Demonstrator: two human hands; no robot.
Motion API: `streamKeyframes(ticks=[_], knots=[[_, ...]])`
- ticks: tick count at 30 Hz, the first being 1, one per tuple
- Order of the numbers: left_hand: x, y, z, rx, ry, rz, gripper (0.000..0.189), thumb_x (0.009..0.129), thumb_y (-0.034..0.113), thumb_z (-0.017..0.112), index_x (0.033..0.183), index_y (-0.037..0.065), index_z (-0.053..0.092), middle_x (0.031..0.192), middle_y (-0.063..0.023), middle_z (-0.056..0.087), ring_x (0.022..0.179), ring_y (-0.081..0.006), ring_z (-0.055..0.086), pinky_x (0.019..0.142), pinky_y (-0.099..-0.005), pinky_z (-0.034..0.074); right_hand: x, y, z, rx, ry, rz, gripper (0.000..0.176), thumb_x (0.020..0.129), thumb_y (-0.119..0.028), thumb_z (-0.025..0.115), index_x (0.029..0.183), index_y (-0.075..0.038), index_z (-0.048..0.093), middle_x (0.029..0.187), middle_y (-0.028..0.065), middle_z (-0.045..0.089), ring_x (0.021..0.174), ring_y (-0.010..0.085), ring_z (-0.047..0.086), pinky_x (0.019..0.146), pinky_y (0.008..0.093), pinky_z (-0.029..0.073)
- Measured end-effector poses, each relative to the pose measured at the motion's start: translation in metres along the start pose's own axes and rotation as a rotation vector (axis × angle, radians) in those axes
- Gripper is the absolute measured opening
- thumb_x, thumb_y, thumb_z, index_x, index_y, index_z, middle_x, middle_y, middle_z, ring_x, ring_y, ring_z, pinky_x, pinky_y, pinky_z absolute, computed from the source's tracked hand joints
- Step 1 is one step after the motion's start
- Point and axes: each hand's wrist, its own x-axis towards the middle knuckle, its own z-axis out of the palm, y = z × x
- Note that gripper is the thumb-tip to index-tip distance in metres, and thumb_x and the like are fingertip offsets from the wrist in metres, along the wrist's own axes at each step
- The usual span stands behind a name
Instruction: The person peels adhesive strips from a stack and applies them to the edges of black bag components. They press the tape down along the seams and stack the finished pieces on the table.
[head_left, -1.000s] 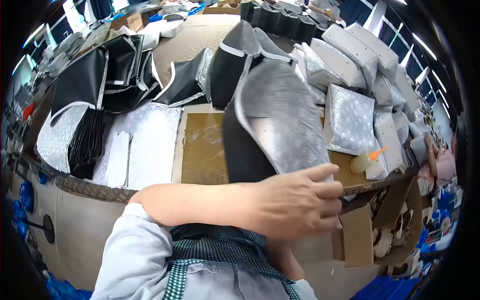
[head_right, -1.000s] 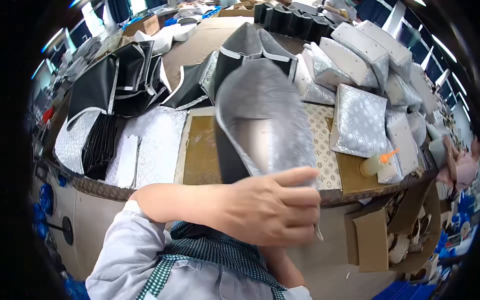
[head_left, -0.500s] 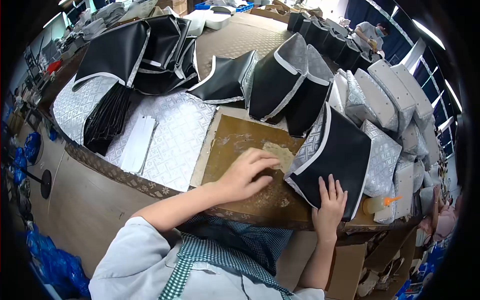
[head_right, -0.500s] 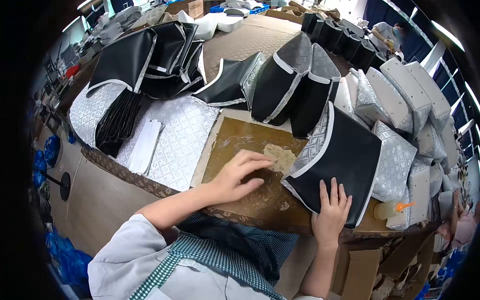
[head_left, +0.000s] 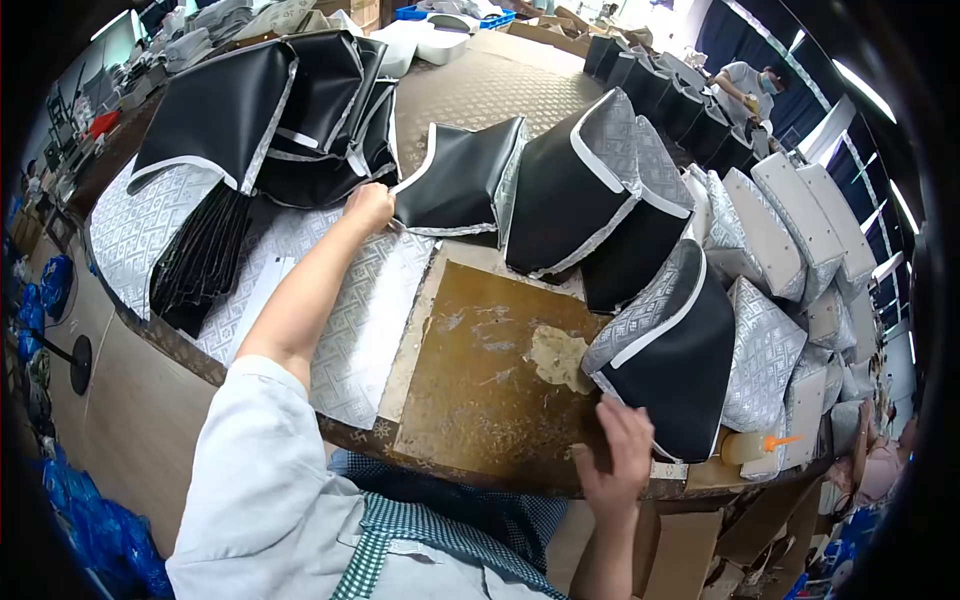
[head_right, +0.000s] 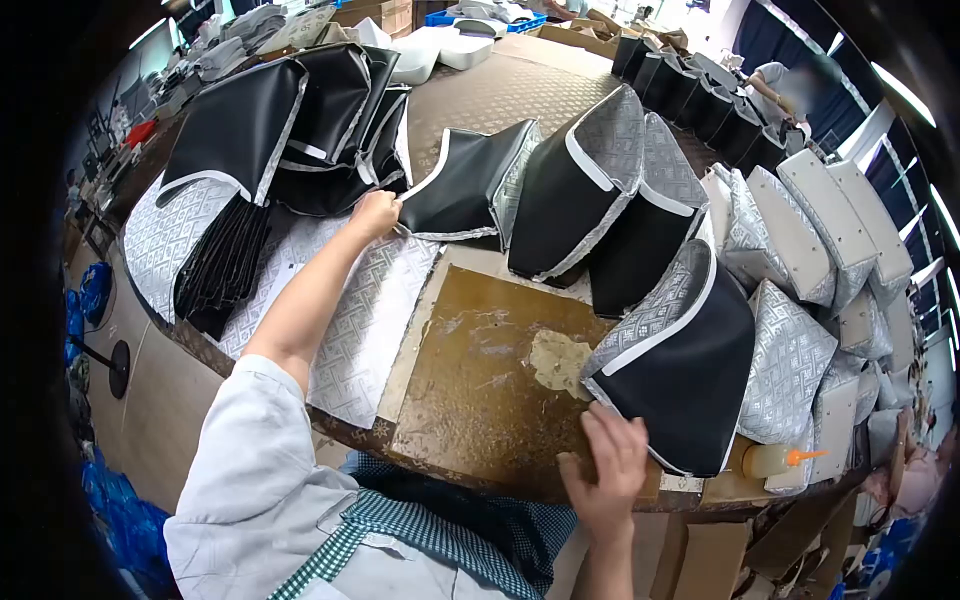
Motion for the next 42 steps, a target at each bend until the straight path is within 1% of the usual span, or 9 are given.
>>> streamKeyframes(ticks=[13,16,18,19,21,25,29,35,42], knots=[[0.002,0.054,-0.032,0.075,0.175,0.038,0.014,0.08,0.017,0.061,0.086,0.007,0.069,0.098,-0.0175,0.069,0.092,-0.0363,0.066,0.08,-0.0477,0.052,-0.025,0.014,0.065,0.179,0.035,0.219,0.025,0.082,-0.01,0.07,0.106,-0.005,0.068,0.107,0.0106,0.068,0.094,0.0304,0.061,0.083,0.039,0.05],[0.009,0.075,-0.069,0.054,0.248,0.187,0.014,0.085,0.017,0.059,0.091,0.007,0.067,0.106,-0.0158,0.066,0.109,-0.0327,0.056,0.09,-0.0474,0.047,-0.023,0.016,0.066,0.191,0.032,0.238,0.023,0.082,-0.01,0.069,0.105,-0.005,0.069,0.105,0.0111,0.068,0.093,0.0304,0.062,0.081,0.0383,0.051],[0.016,0.094,-0.11,-0.195,0.23,0.277,0.018,0.087,0.02,0.062,0.088,0.003,0.065,0.09,-0.0178,0.069,0.088,-0.036,0.064,0.076,-0.0426,0.05,-0.026,0.018,0.067,0.215,0.051,0.255,0.022,0.082,-0.01,0.069,0.104,-0.004,0.069,0.105,0.0111,0.068,0.092,0.03,0.062,0.081,0.0379,0.051],[0.021,0.101,-0.126,-0.343,0.202,0.372,0.016,0.09,0.016,0.063,0.09,0.0,0.062,0.078,-0.0062,0.063,0.068,-0.0152,0.057,0.067,-0.0295,0.045,-0.027,0.018,0.068,0.231,0.056,0.278,0.022,0.081,-0.009,0.07,0.103,-0.005,0.07,0.104,0.0113,0.069,0.092,0.03,0.062,0.081,0.0378,0.051],[-0.004,0.135,-0.171,-0.474,0.053,0.431,0.013,0.094,0.013,0.06,0.088,0.001,0.06,0.078,0.0023,0.058,0.071,-0.0056,0.049,0.065,-0.0224,0.04,-0.029,0.021,0.07,0.276,0.076,0.307,0.022,0.081,-0.008,0.069,0.103,-0.004,0.07,0.104,0.0115,0.069,0.092,0.0297,0.063,0.082,0.0377,0.051],[-0.086,0.188,-0.205,-0.267,0.091,0.632,0.015,0.095,0.013,0.057,0.091,-0.001,0.059,0.077,-0.0025,0.061,0.071,-0.0098,0.052,0.066,-0.0255,0.043,-0.03,0.02,0.07,0.324,0.118,0.322,0.02,0.081,-0.005,0.069,0.1,-0.002,0.07,0.102,0.0127,0.069,0.092,0.0286,0.063,0.083,0.0362,0.05],[-0.149,0.214,-0.211,-0.406,-0.018,0.533,0.015,0.099,0.015,0.053,0.095,0.001,0.056,0.072,-0.0044,0.067,0.07,-0.0089,0.067,0.066,-0.0227,0.047,-0.033,0.021,0.071,0.348,0.122,0.324,0.019,0.081,-0.006,0.069,0.099,-0.002,0.07,0.101,0.0126,0.069,0.092,0.0278,0.063,0.083,0.0357,0.05],[-0.171,0.191,-0.21,-0.589,-0.148,0.628,0.027,0.1,0.024,0.054,0.101,-0.001,0.064,0.078,-0.0059,0.069,0.076,-0.0103,0.066,0.072,-0.0243,0.051,-0.034,0.02,0.071,0.3,0.137,0.264,0.017,0.081,-0.005,0.068,0.098,-0.002,0.07,0.1,0.0118,0.069,0.092,0.0269,0.063,0.082,0.0349,0.051],[-0.17,0.102,-0.214,-1.05,0.612,0.591,0.024,0.102,0.014,0.049,0.115,-0.002,0.061,0.1,-0.0121,0.068,0.093,-0.0175,0.064,0.091,-0.0309,0.049,-0.034,0.016,0.072,0.295,0.123,0.301,0.014,0.083,-0.006,0.066,0.096,-0.001,0.07,0.098,0.0118,0.07,0.091,0.0258,0.063,0.08,0.034,0.051]])
